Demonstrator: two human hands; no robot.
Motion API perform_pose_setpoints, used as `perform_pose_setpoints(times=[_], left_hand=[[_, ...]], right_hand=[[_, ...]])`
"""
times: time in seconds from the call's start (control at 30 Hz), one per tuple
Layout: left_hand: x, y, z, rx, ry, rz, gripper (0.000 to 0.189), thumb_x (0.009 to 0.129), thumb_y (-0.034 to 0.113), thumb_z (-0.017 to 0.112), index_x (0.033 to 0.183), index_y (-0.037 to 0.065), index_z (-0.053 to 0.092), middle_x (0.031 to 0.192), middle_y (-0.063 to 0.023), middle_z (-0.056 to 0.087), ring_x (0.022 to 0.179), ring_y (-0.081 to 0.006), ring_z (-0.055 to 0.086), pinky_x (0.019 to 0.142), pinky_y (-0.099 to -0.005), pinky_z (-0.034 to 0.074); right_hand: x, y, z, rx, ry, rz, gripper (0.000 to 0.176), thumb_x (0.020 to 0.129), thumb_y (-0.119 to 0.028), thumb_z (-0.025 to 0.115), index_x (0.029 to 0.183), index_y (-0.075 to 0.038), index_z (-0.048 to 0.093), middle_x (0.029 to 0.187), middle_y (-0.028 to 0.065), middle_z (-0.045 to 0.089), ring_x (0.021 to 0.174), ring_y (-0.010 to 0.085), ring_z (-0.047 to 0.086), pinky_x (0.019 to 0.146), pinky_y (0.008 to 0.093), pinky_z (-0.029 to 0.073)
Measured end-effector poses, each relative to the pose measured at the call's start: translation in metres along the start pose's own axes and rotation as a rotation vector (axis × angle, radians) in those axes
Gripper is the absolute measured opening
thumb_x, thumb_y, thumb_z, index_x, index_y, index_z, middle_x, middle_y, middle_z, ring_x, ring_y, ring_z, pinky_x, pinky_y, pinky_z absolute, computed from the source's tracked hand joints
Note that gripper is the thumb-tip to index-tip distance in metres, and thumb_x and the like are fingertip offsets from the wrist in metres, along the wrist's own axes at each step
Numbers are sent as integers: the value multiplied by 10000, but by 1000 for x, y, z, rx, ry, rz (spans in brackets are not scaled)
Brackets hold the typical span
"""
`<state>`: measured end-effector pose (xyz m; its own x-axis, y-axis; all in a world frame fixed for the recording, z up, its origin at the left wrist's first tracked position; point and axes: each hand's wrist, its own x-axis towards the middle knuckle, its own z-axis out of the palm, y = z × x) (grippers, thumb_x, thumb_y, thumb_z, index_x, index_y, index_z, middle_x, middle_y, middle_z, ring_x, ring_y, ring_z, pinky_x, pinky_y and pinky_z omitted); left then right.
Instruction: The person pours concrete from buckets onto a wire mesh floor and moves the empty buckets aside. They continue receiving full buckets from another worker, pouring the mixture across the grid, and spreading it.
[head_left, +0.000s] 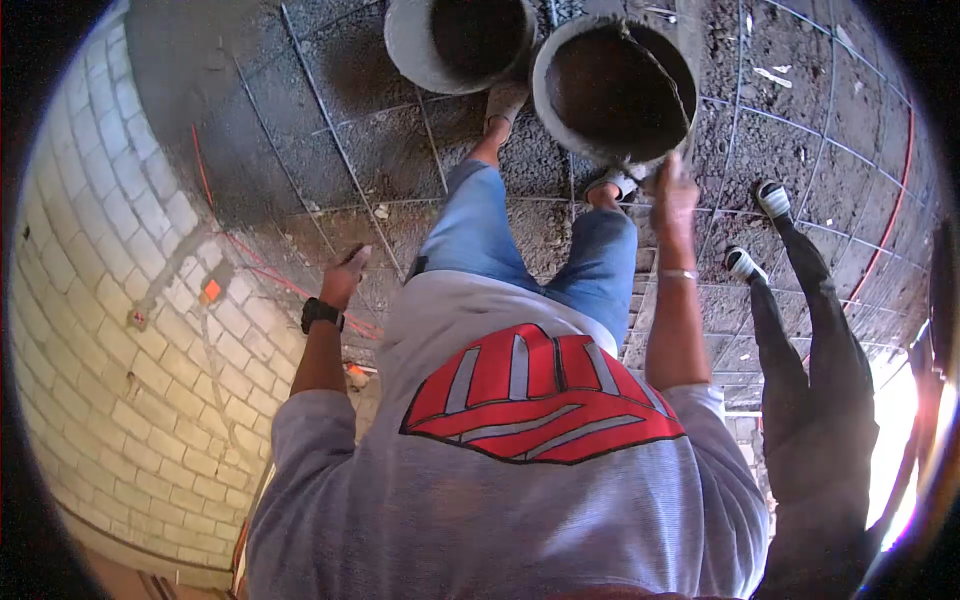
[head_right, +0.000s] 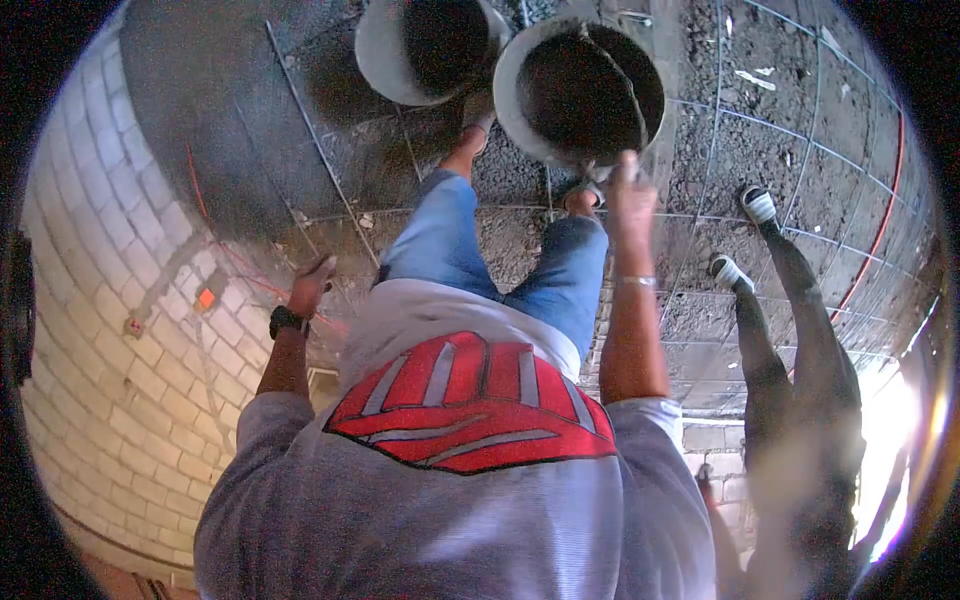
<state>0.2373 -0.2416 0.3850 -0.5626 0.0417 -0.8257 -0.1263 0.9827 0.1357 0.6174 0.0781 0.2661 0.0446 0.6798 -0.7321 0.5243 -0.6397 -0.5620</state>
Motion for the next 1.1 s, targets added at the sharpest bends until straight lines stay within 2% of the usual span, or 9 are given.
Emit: perform_pose_setpoints(times=[0.17,0.33,0.43,0.5,0.63,0.67,0.8,0.97,1.1], left_hand=[[61,-46,-7,12,-157,98,362,808,310,598,1055,46,595,839,-9,587,723,-101,502,655,-267,413],[69,9,-5,-10,-174,146,403,797,356,602,1040,34,596,888,-55,615,797,-131,548,716,-271,421],[84,27,-17,-18,-189,199,423,776,380,622,1022,37,602,903,-70,629,844,-141,563,744,-260,421],[109,33,-22,-53,-196,287,430,760,393,634,998,36,611,891,-69,635,847,-147,568,756,-263,422],[156,35,-40,-6,-160,411,434,760,400,627,963,17,618,889,-79,639,840,-169,580,767,-282,426],[162,40,-48,31,-157,423,440,764,398,621,959,4,614,894,-92,638,852,-179,583,773,-283,425],[158,70,-84,78,-212,529,451,788,386,593,956,-33,601,924,-140,633,893,-208,588,786,-288,428],[138,70,-95,-21,-210,583,363,811,335,583,801,-28,598,621,-18,519,560,-105,446,530,-263,372],[158,15,-93,94,-160,728,325,809,315,583,829,-8,613,649,-16,549,598,-106,477,554,-268,390]], right_hand=[[-15,74,19,170,23,86,411,857,-379,505,698,-2,542,556,21,466,527,101,434,475,258,362],[-1,62,11,-83,111,-89,372,855,-343,525,668,-22,538,538,17,476,488,119,445,482,263,364],[-6,46,8,197,21,7,522,823,-449,526,850,68,594,705,77,614,663,132,558,601,273,446],[-13,35,9,-89,134,-48,343,832,-323,563,745,8,559,614,41,565,536,118,519,499,254,413],[-22,50,46,-324,232,-82,398,805,-386,555,681,-8,568,582,57,561,527,148,531,493,291,419],[-24,52,57,-355,93,-6,573,797,-514,475,955,27,579,871,292,578,880,418,555,742,431,443],[-72,-3,91,-376,131,-81,464,810,-430,487,911,13,583,857,259,592,869,408,559,748,421,445],[-82,11,89,-294,220,-138,456,815,-436,483,892,0,592,834,227,606,836,354,585,729,383,449],[-89,10,73,-376,212,-119,479,836,-438,425,868,14,580,878,274,577,890,416,540,764,433,431]])
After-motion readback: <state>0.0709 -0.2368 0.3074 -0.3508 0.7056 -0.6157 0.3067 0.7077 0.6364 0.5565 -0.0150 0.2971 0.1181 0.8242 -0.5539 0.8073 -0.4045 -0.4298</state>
